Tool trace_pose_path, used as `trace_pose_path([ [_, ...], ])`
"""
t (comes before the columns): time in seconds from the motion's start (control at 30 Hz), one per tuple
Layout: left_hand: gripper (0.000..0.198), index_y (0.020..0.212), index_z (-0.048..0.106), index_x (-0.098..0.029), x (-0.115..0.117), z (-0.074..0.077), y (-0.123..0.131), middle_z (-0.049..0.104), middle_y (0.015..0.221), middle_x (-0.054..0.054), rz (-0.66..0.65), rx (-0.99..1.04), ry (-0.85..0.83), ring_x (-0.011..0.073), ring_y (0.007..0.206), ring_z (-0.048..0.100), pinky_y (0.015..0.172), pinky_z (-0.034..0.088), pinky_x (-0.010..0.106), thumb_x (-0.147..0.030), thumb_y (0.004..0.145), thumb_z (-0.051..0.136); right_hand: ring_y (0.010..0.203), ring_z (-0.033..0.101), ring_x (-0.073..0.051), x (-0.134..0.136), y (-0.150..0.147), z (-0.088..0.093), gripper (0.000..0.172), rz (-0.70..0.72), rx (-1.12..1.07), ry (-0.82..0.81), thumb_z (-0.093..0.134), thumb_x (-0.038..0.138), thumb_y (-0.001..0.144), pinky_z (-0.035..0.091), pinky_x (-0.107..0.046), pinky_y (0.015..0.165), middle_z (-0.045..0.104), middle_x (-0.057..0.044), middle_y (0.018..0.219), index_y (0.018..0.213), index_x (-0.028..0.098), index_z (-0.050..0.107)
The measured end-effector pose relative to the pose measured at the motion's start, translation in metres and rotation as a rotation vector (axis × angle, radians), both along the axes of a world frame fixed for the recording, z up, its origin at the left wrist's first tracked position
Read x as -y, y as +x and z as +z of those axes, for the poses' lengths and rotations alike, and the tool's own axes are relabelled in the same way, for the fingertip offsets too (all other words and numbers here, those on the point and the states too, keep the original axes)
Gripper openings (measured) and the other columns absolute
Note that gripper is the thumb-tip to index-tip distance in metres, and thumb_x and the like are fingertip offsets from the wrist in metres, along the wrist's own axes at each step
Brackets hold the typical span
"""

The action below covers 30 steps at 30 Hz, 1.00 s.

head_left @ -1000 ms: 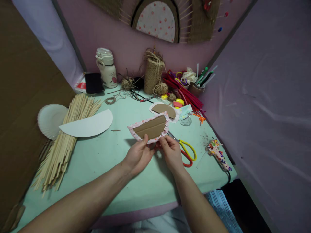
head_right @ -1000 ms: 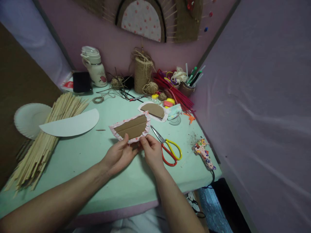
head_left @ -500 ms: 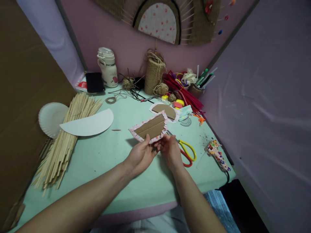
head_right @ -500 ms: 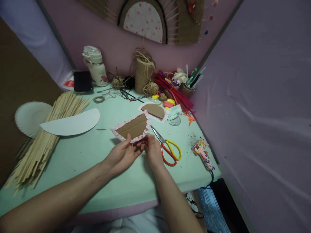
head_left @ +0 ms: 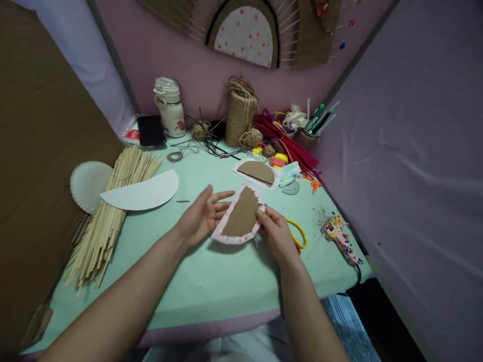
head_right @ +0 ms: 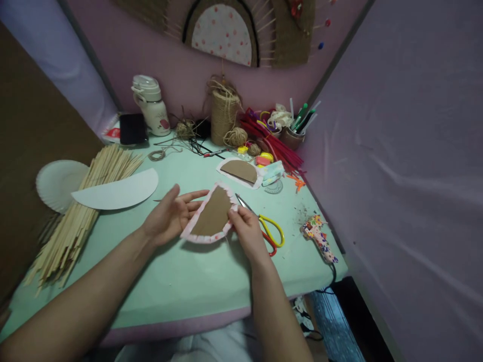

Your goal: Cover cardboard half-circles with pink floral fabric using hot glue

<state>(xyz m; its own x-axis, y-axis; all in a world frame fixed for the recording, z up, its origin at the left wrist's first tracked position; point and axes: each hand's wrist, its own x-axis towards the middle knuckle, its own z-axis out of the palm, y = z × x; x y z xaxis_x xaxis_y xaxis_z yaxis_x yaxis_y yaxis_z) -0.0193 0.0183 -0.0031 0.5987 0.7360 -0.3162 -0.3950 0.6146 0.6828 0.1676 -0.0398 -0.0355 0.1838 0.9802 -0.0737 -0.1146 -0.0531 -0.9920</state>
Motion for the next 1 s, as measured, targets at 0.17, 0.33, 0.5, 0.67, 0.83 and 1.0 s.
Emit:
trace_pose_path([
  [0.17,0.029,0.087,0.070,-0.012,0.006,-0.009,0.007,0.074,0.084,0.010,-0.054,-0.229,0.098,0.0195,0.072,0.067,0.071,0.050,0.031,-0.032,0.068,0.080,0.056,0.042,-0.012,0.002,-0.001,0.005,0.038,0.090,0.170,-0.001,0.063,0.054,0.081,0.034,-0.024,0.054,0.051,0.004,0.058,0.067,0.018,0.062],
  [0.33,0.033,0.087,0.069,-0.012,0.014,-0.016,0.013,0.072,0.080,0.008,-0.158,-0.288,0.160,0.0174,0.069,0.064,0.065,0.047,0.028,-0.038,0.069,0.078,0.057,0.048,-0.013,-0.001,0.002,0.005,0.044,0.009,0.055,-0.051,0.058,0.060,0.082,0.038,-0.025,0.055,0.059,0.001,0.063,0.078,0.017,0.069],
  [0.5,0.031,0.084,0.067,-0.013,0.017,-0.019,0.014,0.069,0.076,0.006,-0.176,-0.418,0.290,0.0164,0.066,0.061,0.061,0.043,0.027,-0.041,0.073,0.073,0.059,0.047,-0.013,0.000,-0.001,0.006,0.030,-0.024,0.218,-0.011,0.072,0.044,0.075,0.036,-0.025,0.056,0.057,0.001,0.060,0.063,0.017,0.068],
  [0.67,0.036,0.077,0.061,-0.016,0.014,-0.008,0.013,0.062,0.069,0.002,-0.050,-0.382,0.214,0.0156,0.063,0.057,0.059,0.043,0.027,-0.052,0.077,0.064,0.056,0.043,-0.012,0.003,-0.005,0.010,0.031,0.051,0.252,-0.008,0.070,0.044,0.077,0.033,-0.025,0.053,0.053,0.002,0.058,0.061,0.018,0.067],
  [0.83,0.042,0.063,0.061,-0.016,0.009,0.000,0.008,0.057,0.058,0.001,-0.010,-0.578,0.403,0.0139,0.056,0.050,0.055,0.037,0.026,-0.056,0.075,0.063,0.055,0.041,-0.012,0.006,-0.009,0.013,0.032,0.155,0.235,-0.062,0.071,0.045,0.076,0.031,-0.025,0.051,0.051,0.002,0.055,0.060,0.018,0.065],
  [1.0,0.028,0.065,0.069,-0.016,0.010,-0.004,0.008,0.061,0.060,0.001,-0.027,-0.759,0.563,0.0150,0.060,0.050,0.058,0.035,0.027,-0.041,0.075,0.063,0.055,0.041,-0.011,0.006,-0.008,0.013,0.035,0.160,0.201,-0.070,0.070,0.047,0.077,0.031,-0.025,0.052,0.050,0.003,0.056,0.059,0.017,0.064],
])
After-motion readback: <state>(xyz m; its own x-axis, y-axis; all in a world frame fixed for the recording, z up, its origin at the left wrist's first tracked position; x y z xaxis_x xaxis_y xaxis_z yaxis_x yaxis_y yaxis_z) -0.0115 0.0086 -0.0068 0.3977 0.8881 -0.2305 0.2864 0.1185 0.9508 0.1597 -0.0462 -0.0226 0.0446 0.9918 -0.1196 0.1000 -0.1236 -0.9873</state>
